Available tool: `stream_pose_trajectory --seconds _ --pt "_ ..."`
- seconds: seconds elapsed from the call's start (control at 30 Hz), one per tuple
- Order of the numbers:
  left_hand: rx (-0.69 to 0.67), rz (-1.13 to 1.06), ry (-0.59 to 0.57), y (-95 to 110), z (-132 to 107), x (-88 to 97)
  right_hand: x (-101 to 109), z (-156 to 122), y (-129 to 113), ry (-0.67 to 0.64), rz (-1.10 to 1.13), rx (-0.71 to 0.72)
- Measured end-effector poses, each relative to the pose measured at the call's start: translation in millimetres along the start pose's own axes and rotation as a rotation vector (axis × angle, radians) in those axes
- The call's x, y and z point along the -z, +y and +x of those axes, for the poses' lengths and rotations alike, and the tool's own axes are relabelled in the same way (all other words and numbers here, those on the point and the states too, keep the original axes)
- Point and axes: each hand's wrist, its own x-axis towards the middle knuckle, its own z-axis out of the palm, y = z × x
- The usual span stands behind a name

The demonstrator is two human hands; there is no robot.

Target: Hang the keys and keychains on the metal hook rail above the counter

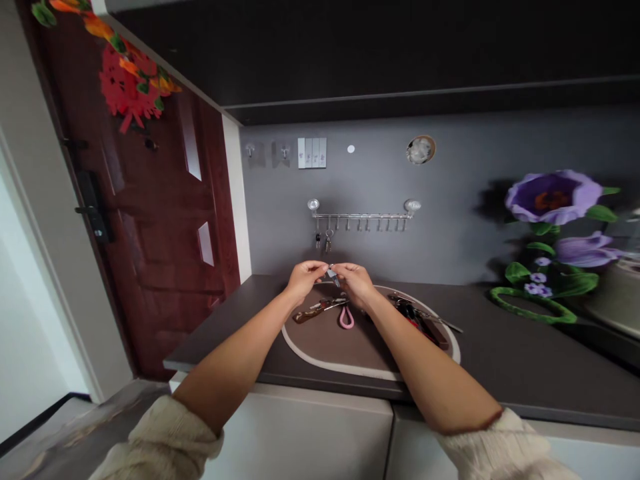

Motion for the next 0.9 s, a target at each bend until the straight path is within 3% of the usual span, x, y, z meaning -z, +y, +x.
stream_pose_trajectory --seconds 0.23,0.43,0.67,0.9 --pt "0.018 -0.035 0.006 2.7 -0.2 1.9 1.8 2.0 -5.0 0.030 0.017 -0.009" --pt "0.069 -0.010 0.063 -0.6 1.1 4.2 2.1 18.5 -28.9 0.182 -0.077 0.023" --pt "0.110 -0.019 0.048 -4.8 3.2 5.6 -5.9 46.9 -68.8 0.352 -0.071 -0.091" --pt "0.138 -0.031 0.072 -3.3 4.6 7.1 -18.4 65.6 -77.0 0.477 -0.022 -0.197"
